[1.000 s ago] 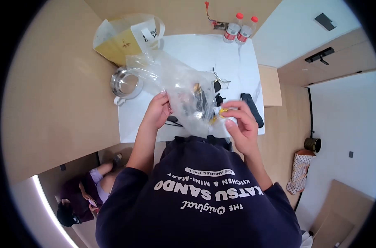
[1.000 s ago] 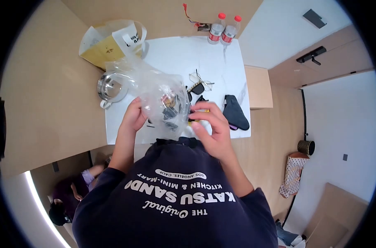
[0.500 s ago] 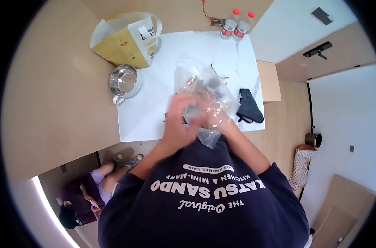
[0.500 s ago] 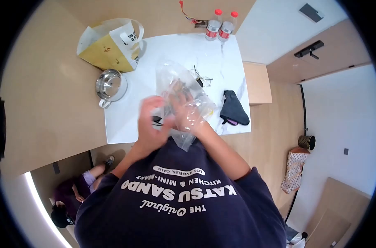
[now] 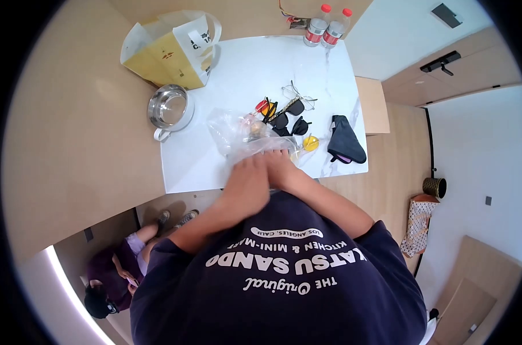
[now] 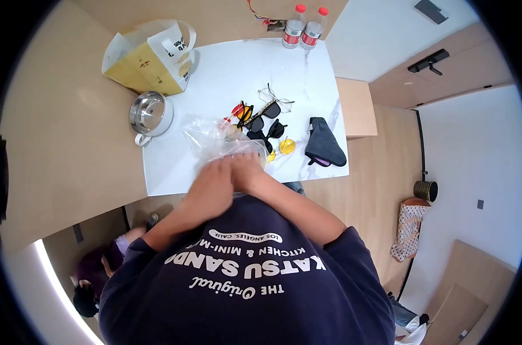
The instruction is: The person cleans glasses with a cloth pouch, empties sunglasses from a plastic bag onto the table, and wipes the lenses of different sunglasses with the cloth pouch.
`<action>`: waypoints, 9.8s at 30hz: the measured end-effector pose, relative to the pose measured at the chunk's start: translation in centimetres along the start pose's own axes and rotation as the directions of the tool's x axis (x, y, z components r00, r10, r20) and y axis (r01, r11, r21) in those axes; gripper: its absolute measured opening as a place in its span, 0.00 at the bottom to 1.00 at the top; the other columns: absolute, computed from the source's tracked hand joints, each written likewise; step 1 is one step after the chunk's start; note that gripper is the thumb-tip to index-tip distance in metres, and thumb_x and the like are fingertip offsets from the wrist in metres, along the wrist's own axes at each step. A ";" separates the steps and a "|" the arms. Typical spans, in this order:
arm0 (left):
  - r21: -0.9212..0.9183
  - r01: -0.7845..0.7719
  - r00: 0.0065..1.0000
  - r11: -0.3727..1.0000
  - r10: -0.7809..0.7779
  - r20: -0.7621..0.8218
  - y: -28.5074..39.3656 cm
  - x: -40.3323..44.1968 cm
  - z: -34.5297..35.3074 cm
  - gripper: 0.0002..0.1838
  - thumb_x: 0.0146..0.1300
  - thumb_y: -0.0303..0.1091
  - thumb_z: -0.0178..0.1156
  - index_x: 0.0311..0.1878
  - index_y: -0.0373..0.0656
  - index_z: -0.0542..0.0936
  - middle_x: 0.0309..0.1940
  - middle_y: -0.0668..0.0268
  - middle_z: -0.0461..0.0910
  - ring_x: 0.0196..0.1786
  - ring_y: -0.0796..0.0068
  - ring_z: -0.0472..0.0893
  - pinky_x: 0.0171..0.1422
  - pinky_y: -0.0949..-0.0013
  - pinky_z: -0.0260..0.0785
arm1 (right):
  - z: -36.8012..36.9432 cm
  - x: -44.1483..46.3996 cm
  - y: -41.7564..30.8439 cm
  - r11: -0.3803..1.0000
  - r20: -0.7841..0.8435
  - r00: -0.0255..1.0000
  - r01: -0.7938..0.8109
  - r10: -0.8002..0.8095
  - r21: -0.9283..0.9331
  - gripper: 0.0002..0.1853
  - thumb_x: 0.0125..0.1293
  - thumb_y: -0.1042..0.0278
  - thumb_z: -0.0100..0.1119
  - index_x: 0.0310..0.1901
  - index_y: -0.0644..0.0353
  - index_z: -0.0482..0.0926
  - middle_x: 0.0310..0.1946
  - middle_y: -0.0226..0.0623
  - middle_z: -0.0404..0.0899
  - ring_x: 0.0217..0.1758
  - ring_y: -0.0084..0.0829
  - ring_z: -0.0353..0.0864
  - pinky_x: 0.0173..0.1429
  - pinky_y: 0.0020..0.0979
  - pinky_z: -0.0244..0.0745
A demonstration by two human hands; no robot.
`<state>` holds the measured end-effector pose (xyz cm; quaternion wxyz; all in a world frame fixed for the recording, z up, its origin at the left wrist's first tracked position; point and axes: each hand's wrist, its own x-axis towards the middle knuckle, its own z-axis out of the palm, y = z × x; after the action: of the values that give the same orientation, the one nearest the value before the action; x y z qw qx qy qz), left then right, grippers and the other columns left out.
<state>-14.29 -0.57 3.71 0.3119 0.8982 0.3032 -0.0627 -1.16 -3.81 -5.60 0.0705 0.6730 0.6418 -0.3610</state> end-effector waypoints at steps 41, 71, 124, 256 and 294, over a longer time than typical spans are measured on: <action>-0.084 0.195 0.934 0.977 -0.211 -0.287 -26.0 2.2 3.5 0.47 0.45 0.31 0.77 0.72 0.45 0.67 0.75 0.51 0.58 0.76 0.45 0.59 0.77 0.53 0.59 | -3.5 19.7 -2.9 0.807 -0.144 0.867 0.497 -0.477 0.320 0.22 0.59 0.66 0.66 0.56 0.63 0.80 0.53 0.50 0.83 0.58 0.44 0.82 0.63 0.40 0.76; 0.447 -0.115 0.992 0.887 0.123 0.010 -13.2 9.3 9.7 0.09 0.52 0.36 0.62 0.34 0.44 0.82 0.34 0.55 0.85 0.44 0.50 0.83 0.68 0.31 0.56 | 10.3 -5.9 7.9 0.774 -0.417 0.867 0.059 0.274 0.631 0.14 0.63 0.60 0.57 0.40 0.63 0.82 0.39 0.52 0.83 0.45 0.55 0.83 0.49 0.52 0.77; -0.297 -0.536 0.670 0.790 0.612 0.420 12.2 19.5 11.1 0.12 0.49 0.17 0.67 0.38 0.36 0.81 0.33 0.56 0.80 0.39 0.59 0.82 0.49 0.64 0.74 | 6.7 -22.4 22.1 0.771 -0.547 0.774 0.123 0.319 0.624 0.10 0.47 0.64 0.64 0.26 0.62 0.83 0.23 0.49 0.80 0.28 0.50 0.80 0.34 0.49 0.71; -0.059 -0.651 0.682 0.757 0.549 -0.482 12.5 18.0 7.8 0.07 0.75 0.18 0.47 0.49 0.30 0.75 0.39 0.54 0.87 0.45 0.66 0.87 0.54 0.68 0.78 | 2.8 -19.4 18.5 0.777 -0.766 0.150 -0.031 0.625 0.628 0.20 0.58 0.74 0.62 0.54 0.53 0.80 0.40 0.38 0.76 0.37 0.44 0.83 0.40 0.42 0.80; -0.126 -0.593 0.696 0.795 0.427 -0.577 12.3 17.9 6.1 0.08 0.77 0.25 0.49 0.50 0.30 0.76 0.45 0.56 0.88 0.44 0.71 0.86 0.53 0.71 0.77 | 2.2 -19.8 16.4 0.454 -0.613 0.217 0.497 0.760 0.739 0.16 0.60 0.73 0.62 0.50 0.63 0.82 0.34 0.48 0.85 0.30 0.37 0.83 0.39 0.32 0.77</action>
<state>7.80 -2.84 -0.10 0.3565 0.8699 0.1168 0.3201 14.66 -23.81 -1.82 -0.6568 0.7268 0.1626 -0.1181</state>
